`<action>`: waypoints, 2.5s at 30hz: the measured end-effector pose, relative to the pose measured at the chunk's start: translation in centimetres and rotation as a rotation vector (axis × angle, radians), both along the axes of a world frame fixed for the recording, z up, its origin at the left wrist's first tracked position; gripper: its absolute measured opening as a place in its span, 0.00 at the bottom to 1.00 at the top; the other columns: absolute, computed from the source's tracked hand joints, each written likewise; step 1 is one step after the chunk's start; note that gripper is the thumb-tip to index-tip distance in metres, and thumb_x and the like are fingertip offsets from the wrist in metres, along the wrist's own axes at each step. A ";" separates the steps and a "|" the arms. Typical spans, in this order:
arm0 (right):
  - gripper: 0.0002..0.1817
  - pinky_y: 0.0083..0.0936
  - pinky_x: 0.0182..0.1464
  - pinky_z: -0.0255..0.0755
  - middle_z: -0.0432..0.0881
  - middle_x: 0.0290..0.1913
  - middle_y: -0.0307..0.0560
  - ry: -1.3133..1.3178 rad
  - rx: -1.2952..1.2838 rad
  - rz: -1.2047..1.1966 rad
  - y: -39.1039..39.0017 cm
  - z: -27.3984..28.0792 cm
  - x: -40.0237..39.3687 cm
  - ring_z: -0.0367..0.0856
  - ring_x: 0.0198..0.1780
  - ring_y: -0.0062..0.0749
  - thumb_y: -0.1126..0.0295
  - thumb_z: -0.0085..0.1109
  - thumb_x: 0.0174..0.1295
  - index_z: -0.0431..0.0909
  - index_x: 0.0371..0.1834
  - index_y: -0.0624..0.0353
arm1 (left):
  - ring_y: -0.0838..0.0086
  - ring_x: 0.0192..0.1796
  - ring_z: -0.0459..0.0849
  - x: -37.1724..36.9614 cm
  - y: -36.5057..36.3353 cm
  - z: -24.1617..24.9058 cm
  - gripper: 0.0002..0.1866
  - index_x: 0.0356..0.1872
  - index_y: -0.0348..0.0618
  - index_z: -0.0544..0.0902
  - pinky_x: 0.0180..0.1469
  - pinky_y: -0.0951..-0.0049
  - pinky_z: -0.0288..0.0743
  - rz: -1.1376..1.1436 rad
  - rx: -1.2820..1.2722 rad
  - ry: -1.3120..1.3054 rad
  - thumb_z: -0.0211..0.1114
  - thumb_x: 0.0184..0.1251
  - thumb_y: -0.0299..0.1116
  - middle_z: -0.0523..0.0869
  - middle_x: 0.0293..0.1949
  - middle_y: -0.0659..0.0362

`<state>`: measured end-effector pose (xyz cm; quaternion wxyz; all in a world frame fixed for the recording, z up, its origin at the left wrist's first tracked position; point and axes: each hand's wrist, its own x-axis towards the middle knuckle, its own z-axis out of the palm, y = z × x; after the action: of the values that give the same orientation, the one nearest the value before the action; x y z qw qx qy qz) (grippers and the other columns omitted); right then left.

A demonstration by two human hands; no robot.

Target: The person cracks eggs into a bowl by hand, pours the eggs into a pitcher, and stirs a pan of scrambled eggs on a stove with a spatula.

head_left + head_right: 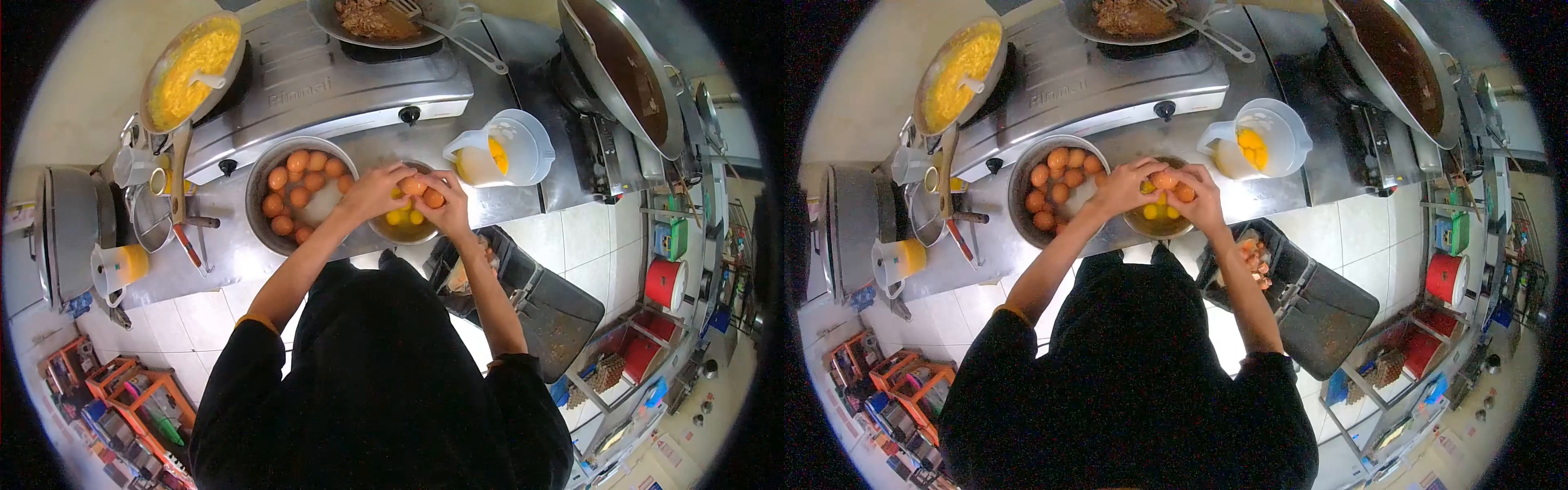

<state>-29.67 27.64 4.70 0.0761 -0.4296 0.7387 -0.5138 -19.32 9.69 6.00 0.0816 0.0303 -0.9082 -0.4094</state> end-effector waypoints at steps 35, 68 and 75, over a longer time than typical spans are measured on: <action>0.37 0.35 0.60 0.73 0.74 0.58 0.52 -0.276 0.238 -1.120 24.4 -8.1 12.6 0.76 0.56 0.36 0.70 0.69 0.63 0.58 0.70 0.67 | 0.64 0.64 0.79 9.5 -2.9 5.5 0.18 0.61 0.44 0.80 0.67 0.66 0.70 0.443 0.134 -0.317 0.61 0.72 0.33 0.82 0.61 0.52; 0.31 0.36 0.58 0.77 0.78 0.56 0.55 -0.120 -0.226 -0.156 -3.8 7.8 9.1 0.78 0.58 0.50 0.72 0.79 0.51 0.75 0.58 0.60 | 0.69 0.66 0.73 6.1 2.7 7.5 0.34 0.69 0.43 0.68 0.68 0.67 0.66 0.516 1.257 -0.021 0.36 0.81 0.61 0.77 0.61 0.57; 0.31 0.32 0.56 0.78 0.74 0.58 0.51 -0.213 -0.223 -0.143 -2.4 5.8 7.3 0.77 0.59 0.39 0.73 0.76 0.55 0.70 0.60 0.62 | 0.74 0.57 0.76 4.4 2.7 4.0 0.24 0.69 0.48 0.66 0.54 0.75 0.72 0.421 1.209 -0.063 0.56 0.78 0.43 0.75 0.60 0.55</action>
<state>-22.40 25.24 10.48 0.0692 -0.3246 0.6937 -0.6392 -14.96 12.34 10.04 0.1020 0.2609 -0.4934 -0.8235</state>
